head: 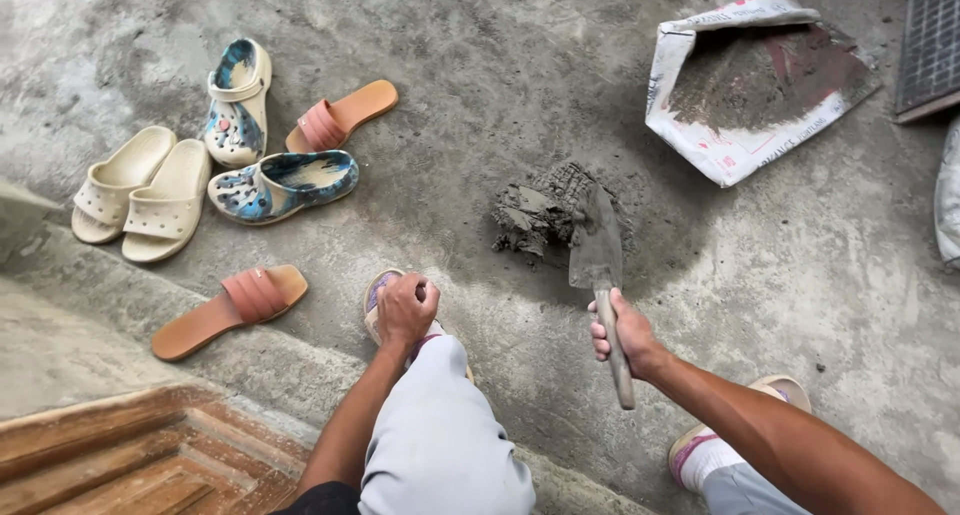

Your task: Spreading and gathering a small pile of wet cement on the floor using a hand trowel

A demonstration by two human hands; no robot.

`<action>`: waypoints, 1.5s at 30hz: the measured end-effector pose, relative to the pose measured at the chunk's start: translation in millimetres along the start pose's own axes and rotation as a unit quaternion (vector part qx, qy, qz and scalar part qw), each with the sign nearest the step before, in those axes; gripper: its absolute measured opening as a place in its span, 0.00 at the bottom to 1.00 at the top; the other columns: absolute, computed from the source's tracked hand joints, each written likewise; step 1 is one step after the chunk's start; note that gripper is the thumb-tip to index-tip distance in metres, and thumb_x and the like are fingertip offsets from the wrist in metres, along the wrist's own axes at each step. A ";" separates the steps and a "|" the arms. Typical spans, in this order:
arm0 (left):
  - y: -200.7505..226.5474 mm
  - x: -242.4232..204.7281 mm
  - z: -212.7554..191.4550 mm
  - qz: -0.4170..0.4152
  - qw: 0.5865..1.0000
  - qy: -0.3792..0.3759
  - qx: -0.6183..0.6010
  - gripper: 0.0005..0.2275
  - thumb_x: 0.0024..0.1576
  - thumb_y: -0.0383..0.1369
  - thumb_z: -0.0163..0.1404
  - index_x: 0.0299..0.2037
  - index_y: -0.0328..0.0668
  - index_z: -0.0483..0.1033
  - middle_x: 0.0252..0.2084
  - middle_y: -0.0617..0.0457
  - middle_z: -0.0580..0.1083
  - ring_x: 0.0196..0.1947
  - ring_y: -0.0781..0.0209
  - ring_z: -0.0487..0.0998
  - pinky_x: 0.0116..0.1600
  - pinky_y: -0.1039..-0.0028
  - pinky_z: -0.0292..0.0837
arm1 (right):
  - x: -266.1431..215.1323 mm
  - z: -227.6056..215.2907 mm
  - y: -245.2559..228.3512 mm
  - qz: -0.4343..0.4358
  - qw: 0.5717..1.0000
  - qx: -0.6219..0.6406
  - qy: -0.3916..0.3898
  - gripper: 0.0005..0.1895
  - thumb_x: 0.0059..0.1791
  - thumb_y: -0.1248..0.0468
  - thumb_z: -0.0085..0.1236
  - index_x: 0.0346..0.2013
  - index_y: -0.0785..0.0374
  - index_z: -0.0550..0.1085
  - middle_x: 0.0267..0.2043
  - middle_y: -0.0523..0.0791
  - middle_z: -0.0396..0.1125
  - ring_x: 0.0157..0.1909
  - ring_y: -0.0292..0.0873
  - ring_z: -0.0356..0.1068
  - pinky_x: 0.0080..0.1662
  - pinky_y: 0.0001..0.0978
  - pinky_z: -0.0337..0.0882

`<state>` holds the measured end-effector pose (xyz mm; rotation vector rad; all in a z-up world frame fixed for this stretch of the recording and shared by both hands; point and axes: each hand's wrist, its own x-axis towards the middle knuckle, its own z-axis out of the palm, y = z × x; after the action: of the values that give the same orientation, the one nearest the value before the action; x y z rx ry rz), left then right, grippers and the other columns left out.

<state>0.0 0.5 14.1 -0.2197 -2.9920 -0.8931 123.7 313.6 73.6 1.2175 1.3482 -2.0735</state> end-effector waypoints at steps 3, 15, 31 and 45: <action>-16.9 3.6 15.0 0.002 1.000 -0.003 -0.017 0.08 0.48 0.40 0.44 0.22 0.53 0.72 0.18 0.60 0.69 0.28 0.59 0.72 0.38 0.69 0.63 | -13.6 12.7 -27.3 -0.075 0.996 -0.033 -0.042 0.25 0.52 0.43 0.26 0.40 0.59 0.63 0.16 0.43 0.50 0.12 0.39 0.53 0.17 0.35 0.61; -7.1 0.6 4.4 0.012 1.000 -0.004 -0.003 0.08 0.48 0.39 0.44 0.23 0.51 0.72 0.19 0.57 0.70 0.28 0.55 0.73 0.38 0.67 0.64 | 27.9 20.6 -22.8 -0.173 0.676 -0.710 0.092 0.28 0.47 0.49 0.44 0.51 0.67 0.56 0.38 0.60 0.67 0.44 0.59 0.70 0.45 0.52 0.71; -8.6 -0.6 8.9 0.027 0.999 0.037 0.001 0.06 0.46 0.39 0.46 0.21 0.53 0.71 0.18 0.58 0.69 0.28 0.56 0.73 0.38 0.67 0.66 | 2.1 -85.0 21.8 -0.091 0.932 -0.254 0.241 0.17 0.51 0.54 0.38 0.38 0.68 0.63 0.18 0.51 0.60 0.16 0.46 0.62 0.18 0.37 0.69; 6.0 0.7 -2.1 -0.003 1.000 -0.012 0.014 0.07 0.49 0.40 0.44 0.23 0.52 0.71 0.18 0.58 0.69 0.29 0.57 0.72 0.39 0.68 0.64 | 86.2 -55.3 -34.0 -0.006 0.968 -0.220 0.117 0.29 0.49 0.41 0.31 0.40 0.64 0.67 0.20 0.45 0.60 0.16 0.37 0.60 0.19 0.32 0.67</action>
<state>0.1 4.4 19.2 -0.2225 -3.0274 -0.8535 77.8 389.4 12.1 1.2747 1.8045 -1.5493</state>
